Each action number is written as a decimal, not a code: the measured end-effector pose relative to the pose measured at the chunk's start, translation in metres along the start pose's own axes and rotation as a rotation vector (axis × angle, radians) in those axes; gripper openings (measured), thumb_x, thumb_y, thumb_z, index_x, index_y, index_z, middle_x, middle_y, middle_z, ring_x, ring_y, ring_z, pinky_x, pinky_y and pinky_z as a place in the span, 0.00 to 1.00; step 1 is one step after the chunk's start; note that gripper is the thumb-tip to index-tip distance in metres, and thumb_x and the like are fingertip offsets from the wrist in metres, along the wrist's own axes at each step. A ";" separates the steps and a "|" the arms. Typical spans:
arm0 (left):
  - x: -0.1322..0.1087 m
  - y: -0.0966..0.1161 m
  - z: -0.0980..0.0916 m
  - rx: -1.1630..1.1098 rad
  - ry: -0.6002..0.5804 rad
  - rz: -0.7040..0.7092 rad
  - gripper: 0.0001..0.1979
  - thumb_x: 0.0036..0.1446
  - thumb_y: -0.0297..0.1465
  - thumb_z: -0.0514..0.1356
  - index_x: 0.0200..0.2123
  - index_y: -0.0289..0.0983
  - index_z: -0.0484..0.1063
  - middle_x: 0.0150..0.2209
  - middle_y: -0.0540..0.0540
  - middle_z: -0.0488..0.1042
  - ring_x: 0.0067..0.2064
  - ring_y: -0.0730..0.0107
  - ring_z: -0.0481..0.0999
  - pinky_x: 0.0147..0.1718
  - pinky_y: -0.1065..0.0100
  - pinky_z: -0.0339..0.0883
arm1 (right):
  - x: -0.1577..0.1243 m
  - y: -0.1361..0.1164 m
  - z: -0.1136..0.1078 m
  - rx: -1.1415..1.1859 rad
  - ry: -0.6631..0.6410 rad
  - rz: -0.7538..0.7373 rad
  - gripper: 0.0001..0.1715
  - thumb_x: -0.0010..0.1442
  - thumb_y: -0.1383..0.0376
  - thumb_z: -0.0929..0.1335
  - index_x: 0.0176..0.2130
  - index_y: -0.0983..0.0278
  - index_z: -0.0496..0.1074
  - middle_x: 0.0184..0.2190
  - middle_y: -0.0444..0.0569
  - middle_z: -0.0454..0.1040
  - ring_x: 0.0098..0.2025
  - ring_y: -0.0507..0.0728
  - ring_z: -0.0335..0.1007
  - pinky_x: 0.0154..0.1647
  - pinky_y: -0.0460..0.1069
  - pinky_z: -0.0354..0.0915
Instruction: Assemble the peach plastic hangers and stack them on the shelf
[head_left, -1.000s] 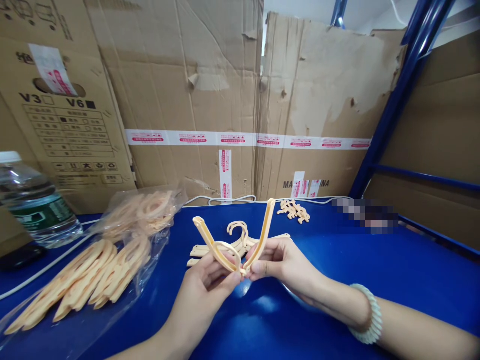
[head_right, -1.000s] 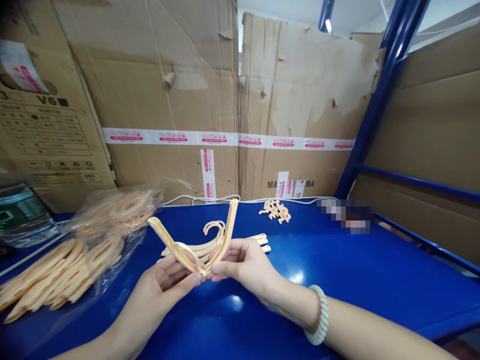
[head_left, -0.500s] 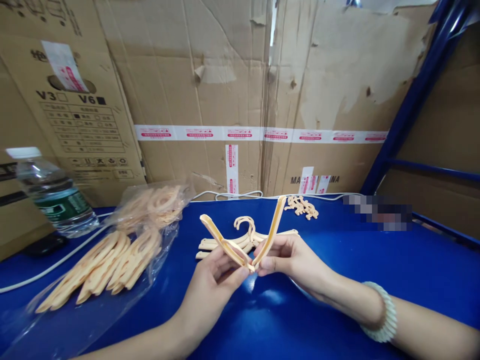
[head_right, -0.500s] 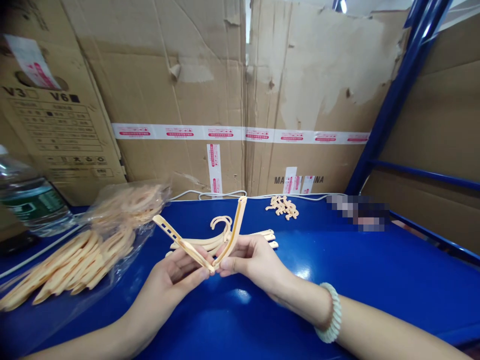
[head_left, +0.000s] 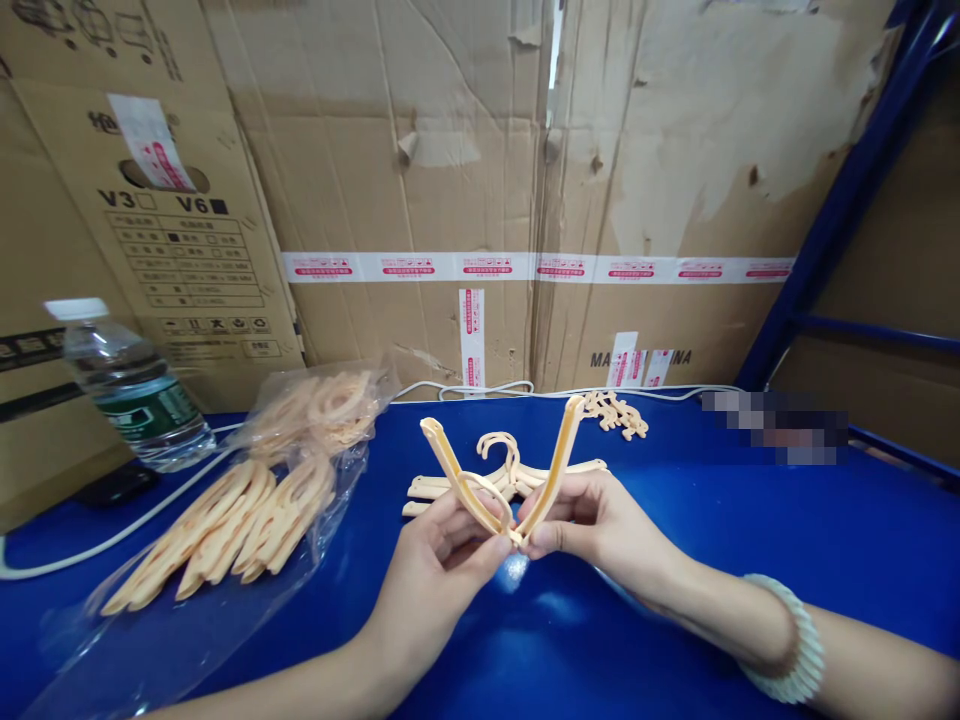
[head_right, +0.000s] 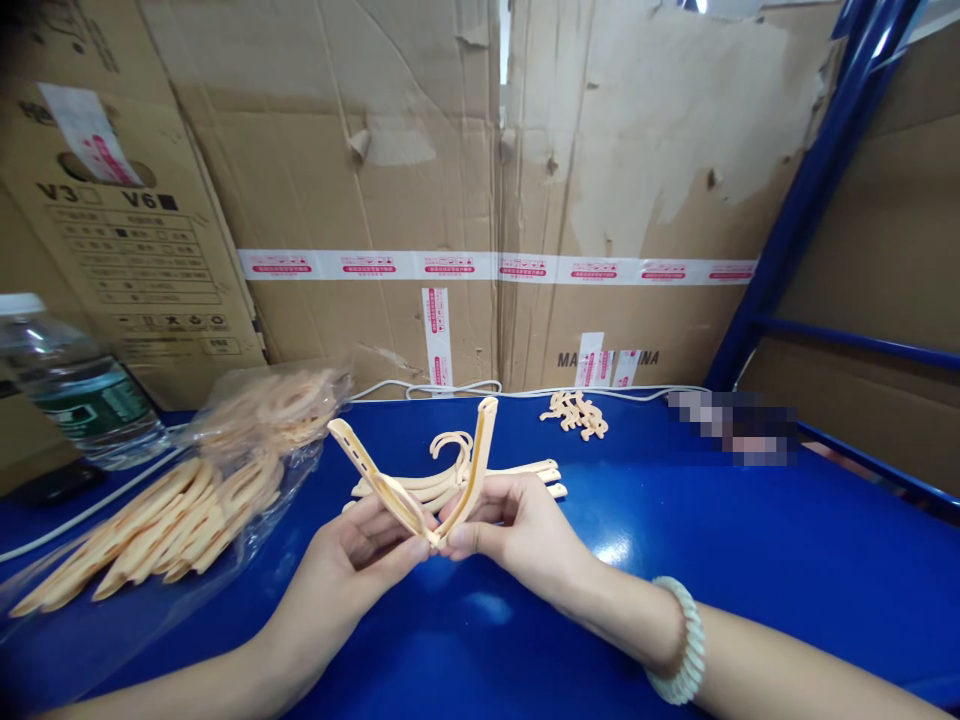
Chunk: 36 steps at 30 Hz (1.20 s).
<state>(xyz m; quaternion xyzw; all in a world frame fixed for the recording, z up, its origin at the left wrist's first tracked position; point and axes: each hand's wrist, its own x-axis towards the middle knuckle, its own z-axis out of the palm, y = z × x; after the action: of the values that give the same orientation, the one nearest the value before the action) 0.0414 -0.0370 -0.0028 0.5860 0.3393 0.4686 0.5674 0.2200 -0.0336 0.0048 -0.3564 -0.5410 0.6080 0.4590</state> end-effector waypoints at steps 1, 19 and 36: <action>0.000 -0.001 0.000 -0.003 0.009 0.002 0.11 0.50 0.31 0.67 0.38 0.38 0.73 0.35 0.46 0.81 0.40 0.60 0.81 0.45 0.63 0.72 | 0.000 0.001 0.000 -0.007 0.006 -0.009 0.17 0.39 0.63 0.80 0.29 0.67 0.78 0.24 0.46 0.79 0.27 0.53 0.75 0.34 0.48 0.72; 0.006 0.009 -0.010 -0.071 0.181 -0.044 0.12 0.44 0.31 0.71 0.33 0.34 0.75 0.30 0.46 0.82 0.32 0.66 0.81 0.35 0.69 0.74 | 0.006 -0.007 -0.013 -0.099 0.080 -0.108 0.18 0.42 0.61 0.79 0.27 0.66 0.71 0.23 0.43 0.75 0.24 0.51 0.73 0.27 0.46 0.71; 0.032 0.047 -0.069 0.738 -0.020 0.084 0.04 0.46 0.31 0.67 0.25 0.38 0.74 0.23 0.52 0.75 0.27 0.67 0.74 0.26 0.73 0.61 | 0.009 -0.063 -0.095 -1.452 -0.213 -0.350 0.02 0.50 0.69 0.73 0.27 0.64 0.75 0.26 0.45 0.75 0.32 0.54 0.69 0.36 0.48 0.62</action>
<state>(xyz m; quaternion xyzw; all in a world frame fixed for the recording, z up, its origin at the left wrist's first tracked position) -0.0192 0.0107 0.0428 0.7689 0.4557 0.3319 0.3016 0.3161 0.0055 0.0522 -0.4174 -0.8960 0.0483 0.1438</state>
